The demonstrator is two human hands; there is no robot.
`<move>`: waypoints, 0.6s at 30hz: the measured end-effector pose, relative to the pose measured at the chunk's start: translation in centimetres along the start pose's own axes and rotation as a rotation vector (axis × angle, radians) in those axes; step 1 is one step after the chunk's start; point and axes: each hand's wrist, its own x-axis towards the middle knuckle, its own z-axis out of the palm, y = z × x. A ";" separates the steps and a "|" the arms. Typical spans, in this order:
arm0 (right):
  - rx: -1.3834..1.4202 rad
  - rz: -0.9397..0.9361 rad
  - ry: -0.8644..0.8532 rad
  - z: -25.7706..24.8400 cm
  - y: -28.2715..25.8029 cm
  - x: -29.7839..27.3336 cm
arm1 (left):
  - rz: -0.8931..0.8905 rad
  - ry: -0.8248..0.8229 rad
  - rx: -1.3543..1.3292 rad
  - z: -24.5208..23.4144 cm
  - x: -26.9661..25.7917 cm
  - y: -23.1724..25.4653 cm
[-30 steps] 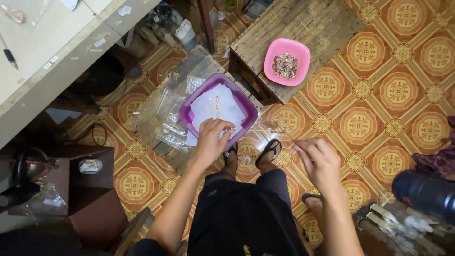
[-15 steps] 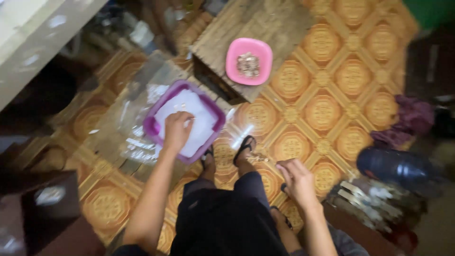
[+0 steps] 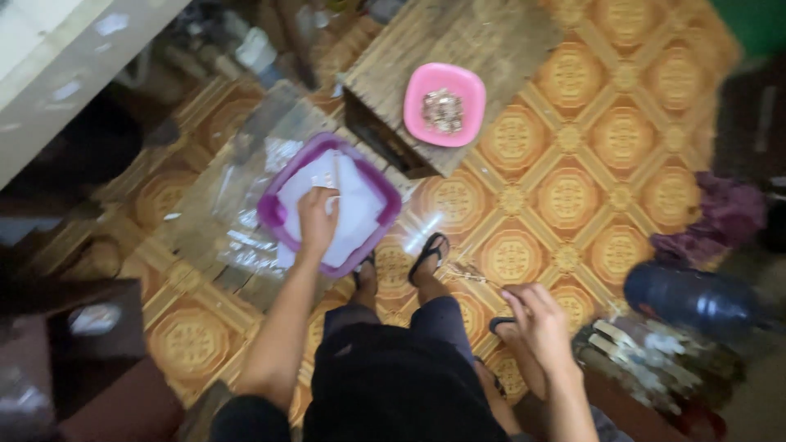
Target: Washing jewelry in cleaning solutions and then organizing gold-colored chains by transferring them from a tray to a bowl.
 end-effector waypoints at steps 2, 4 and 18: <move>-0.004 0.009 -0.010 0.1 -0.1 -0.3 | -0.090 -0.107 0.111 2.7 -2.9 -2.4; -0.017 0.024 -0.019 -0.1 -0.4 -0.5 | -0.182 -0.217 0.210 4.2 -4.7 -3.0; 0.023 -0.072 0.054 -1.4 -3.8 1.7 | -0.148 -0.370 0.349 1.8 -9.3 2.8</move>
